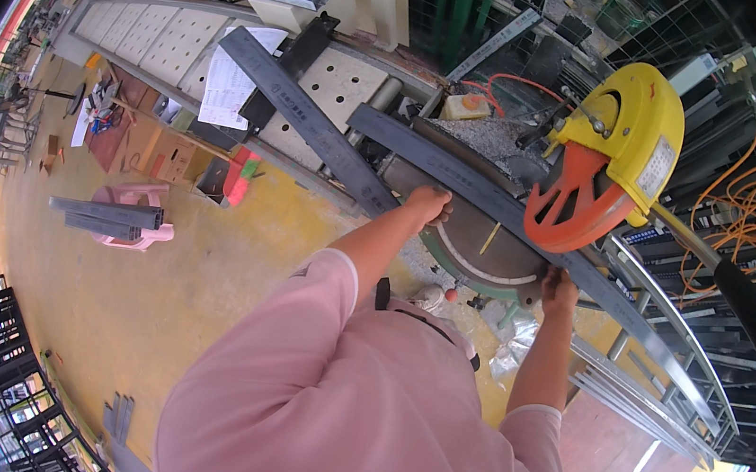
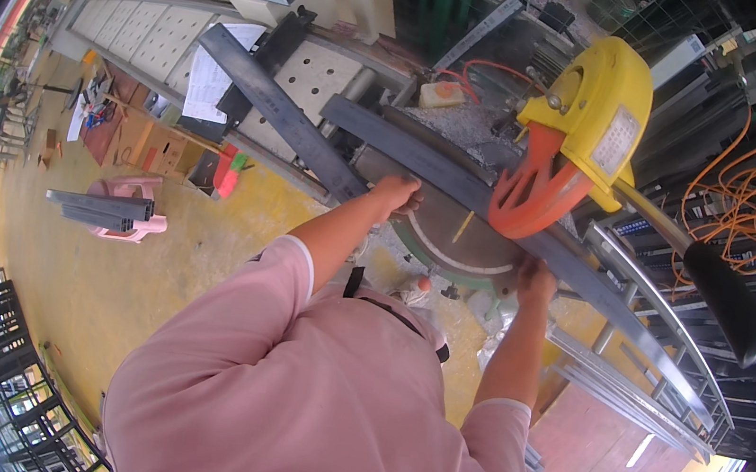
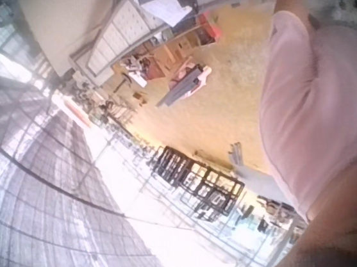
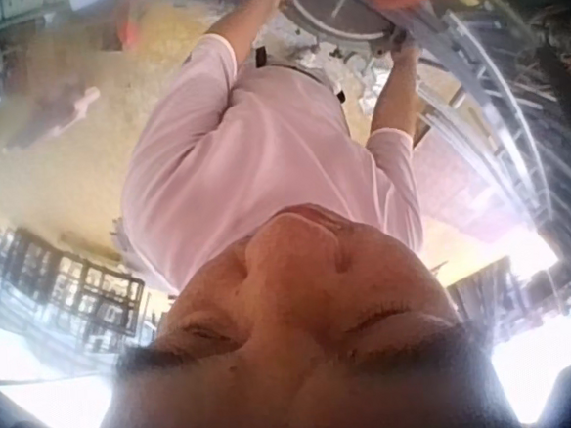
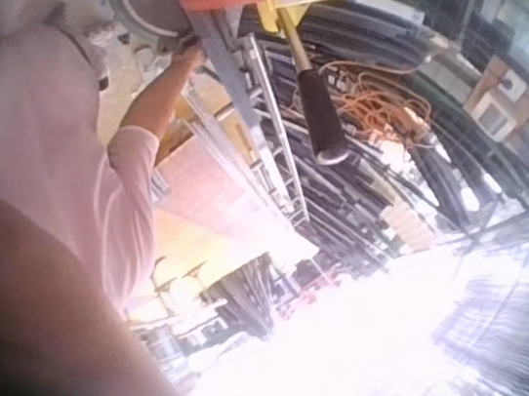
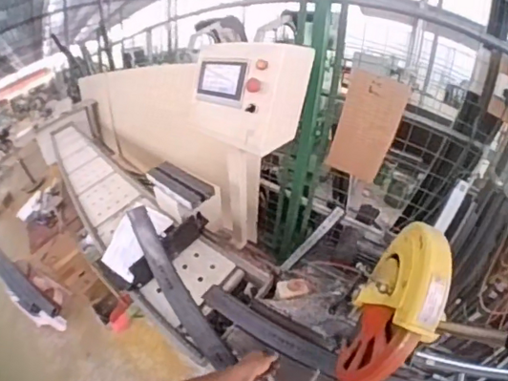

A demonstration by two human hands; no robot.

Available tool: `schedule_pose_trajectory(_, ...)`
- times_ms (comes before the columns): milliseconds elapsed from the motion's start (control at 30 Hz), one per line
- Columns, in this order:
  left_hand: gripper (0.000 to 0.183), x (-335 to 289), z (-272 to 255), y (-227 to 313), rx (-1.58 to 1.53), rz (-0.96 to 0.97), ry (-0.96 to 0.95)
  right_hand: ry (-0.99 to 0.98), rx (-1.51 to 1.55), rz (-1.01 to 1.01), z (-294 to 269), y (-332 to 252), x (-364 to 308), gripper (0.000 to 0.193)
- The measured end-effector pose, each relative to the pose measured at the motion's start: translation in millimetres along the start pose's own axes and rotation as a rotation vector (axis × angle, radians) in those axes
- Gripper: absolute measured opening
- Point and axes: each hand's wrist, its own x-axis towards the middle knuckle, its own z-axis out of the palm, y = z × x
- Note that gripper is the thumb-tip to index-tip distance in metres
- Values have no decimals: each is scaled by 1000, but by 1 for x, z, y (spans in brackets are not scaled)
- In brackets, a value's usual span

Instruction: The person places a metal profile onto a cutting machine, secures it, and uses the circular saw to cut the profile to length.

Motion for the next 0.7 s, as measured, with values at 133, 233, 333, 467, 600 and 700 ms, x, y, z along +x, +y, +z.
schedule_pose_trajectory(133,27,13,-5,19,-41,-33,72,34,113,-53,-4,9,14,19)
schedule_pose_trajectory(233,25,18,-14,23,-96,-40,111,-3,47,32,28,27,-2,19)
schedule_pose_trajectory(333,23,26,-26,23,-171,-25,140,-69,30,57,58,39,-18,15)
schedule_pose_trajectory(467,23,34,-40,31,-141,4,212,-93,53,54,87,52,-39,14)
schedule_pose_trajectory(600,24,33,-52,37,-190,-4,228,-134,81,27,96,68,-29,17)
schedule_pose_trajectory(700,25,17,-47,47,-161,-22,266,-92,20,25,98,79,-24,18)
